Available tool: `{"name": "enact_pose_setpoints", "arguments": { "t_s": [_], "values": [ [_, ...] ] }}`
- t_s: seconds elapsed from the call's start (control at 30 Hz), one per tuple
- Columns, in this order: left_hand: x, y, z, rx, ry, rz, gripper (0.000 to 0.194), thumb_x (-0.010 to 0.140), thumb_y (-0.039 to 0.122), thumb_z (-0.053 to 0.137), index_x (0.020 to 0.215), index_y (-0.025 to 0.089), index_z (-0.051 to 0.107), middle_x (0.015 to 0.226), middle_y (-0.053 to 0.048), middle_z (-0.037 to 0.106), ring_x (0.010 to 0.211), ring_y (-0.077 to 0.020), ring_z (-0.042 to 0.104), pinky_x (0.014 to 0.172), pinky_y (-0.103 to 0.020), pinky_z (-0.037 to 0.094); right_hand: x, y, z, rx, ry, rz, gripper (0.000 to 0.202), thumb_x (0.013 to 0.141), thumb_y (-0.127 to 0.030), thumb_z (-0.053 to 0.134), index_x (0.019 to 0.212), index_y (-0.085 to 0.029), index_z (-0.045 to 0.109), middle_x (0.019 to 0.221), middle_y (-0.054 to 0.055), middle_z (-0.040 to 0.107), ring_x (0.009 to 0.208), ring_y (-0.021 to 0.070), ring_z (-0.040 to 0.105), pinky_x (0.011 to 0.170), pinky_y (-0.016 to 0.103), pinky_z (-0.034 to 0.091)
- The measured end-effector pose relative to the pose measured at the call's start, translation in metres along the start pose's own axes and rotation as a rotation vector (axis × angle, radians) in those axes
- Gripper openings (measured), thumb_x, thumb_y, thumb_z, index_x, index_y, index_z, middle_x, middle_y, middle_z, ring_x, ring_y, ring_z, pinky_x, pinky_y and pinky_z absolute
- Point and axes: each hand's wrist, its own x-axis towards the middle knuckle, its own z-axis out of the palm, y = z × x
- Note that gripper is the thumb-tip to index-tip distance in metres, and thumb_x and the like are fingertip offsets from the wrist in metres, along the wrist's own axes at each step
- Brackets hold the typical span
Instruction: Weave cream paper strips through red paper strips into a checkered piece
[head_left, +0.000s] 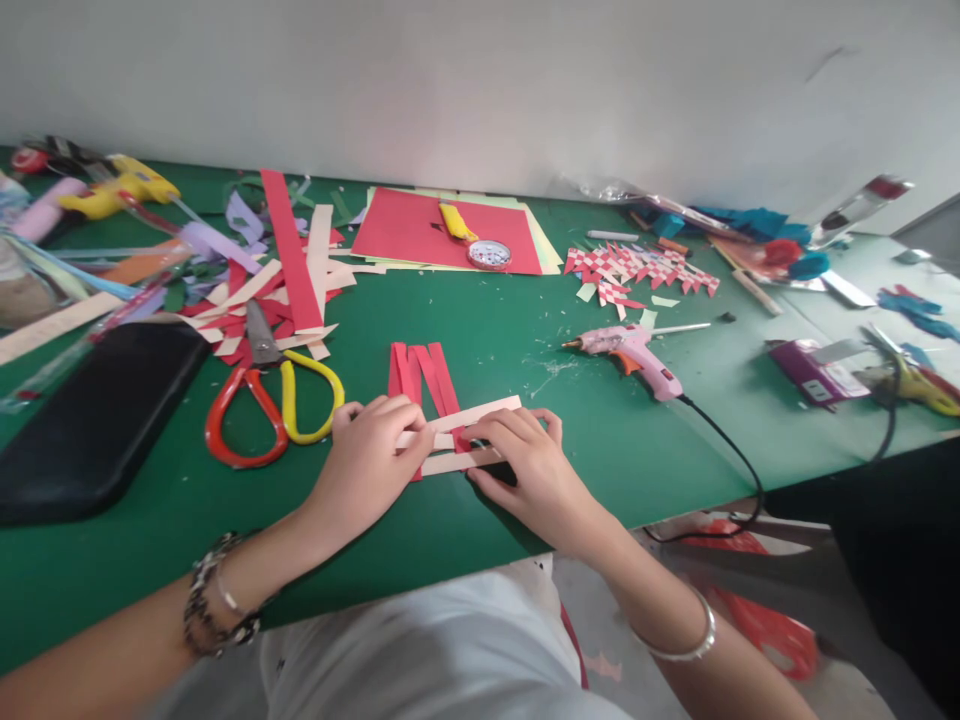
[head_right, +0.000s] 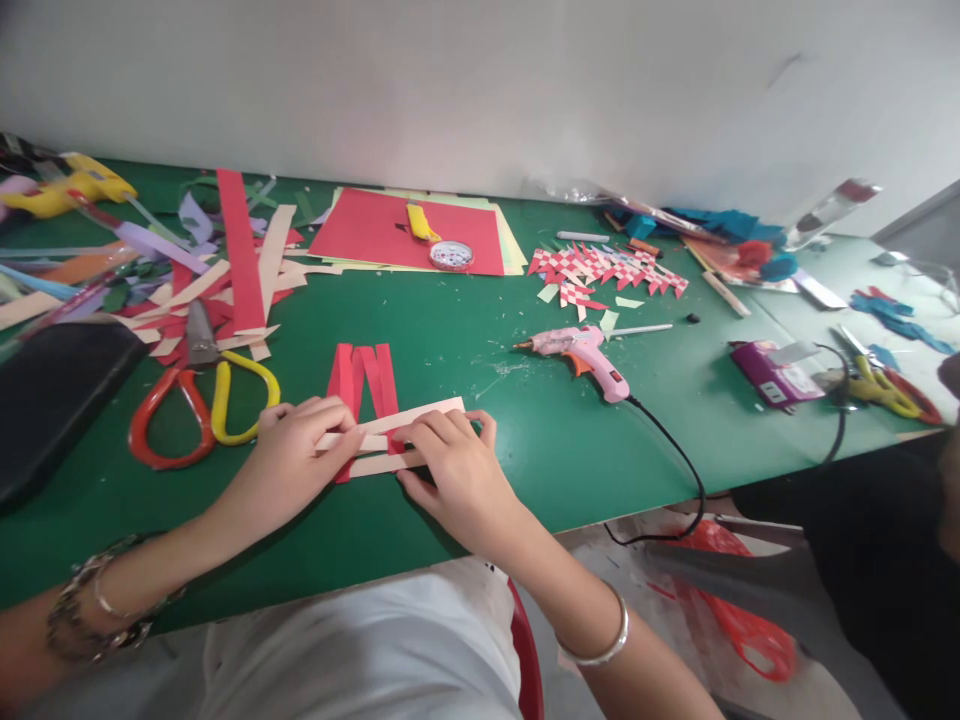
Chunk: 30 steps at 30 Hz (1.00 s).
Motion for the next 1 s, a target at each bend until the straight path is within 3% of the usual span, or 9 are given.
{"name": "enact_pose_setpoints", "arguments": {
  "t_s": [0.27,0.47,0.77,1.0],
  "values": [
    [0.003,0.0,0.004,0.021,0.0,0.03,0.028,0.085,0.033,0.045,0.06,0.02,0.05,0.063,0.003,0.058,0.072,-0.0179,0.053,0.074,-0.035,0.023,-0.002,0.001,0.001,0.063,0.041,0.032,0.029,0.081,-0.016,0.057,0.109,-0.02,0.05,0.103,0.006,0.064,0.098,0.0222,0.057,0.089,0.04,0.03],
    [-0.002,0.0,-0.002,0.07,-0.009,0.094,0.029,0.088,0.031,0.039,0.067,0.021,0.057,0.068,0.003,0.061,0.075,-0.0186,0.052,0.076,-0.037,0.022,-0.003,0.003,0.002,0.14,0.072,0.043,0.037,0.077,-0.015,0.061,0.11,-0.02,0.044,0.103,0.007,0.064,0.1,0.022,0.058,0.089,0.039,0.034],
    [-0.004,0.002,-0.009,0.195,-0.023,0.186,0.028,0.089,0.026,0.034,0.071,0.02,0.054,0.077,-0.001,0.059,0.079,-0.0202,0.051,0.075,-0.039,0.022,-0.003,0.002,-0.002,0.163,0.079,0.052,0.032,0.078,-0.019,0.062,0.106,-0.022,0.045,0.103,0.005,0.066,0.099,0.0204,0.059,0.09,0.038,0.033],
    [-0.001,0.0,-0.004,0.162,-0.053,0.132,0.029,0.088,0.027,0.037,0.068,0.021,0.057,0.078,0.0,0.061,0.081,-0.0202,0.051,0.076,-0.04,0.023,-0.001,0.001,-0.004,0.159,0.047,0.06,0.021,0.083,-0.015,0.055,0.102,-0.022,0.049,0.102,0.003,0.068,0.097,0.0188,0.061,0.091,0.037,0.028]
  ]
}}
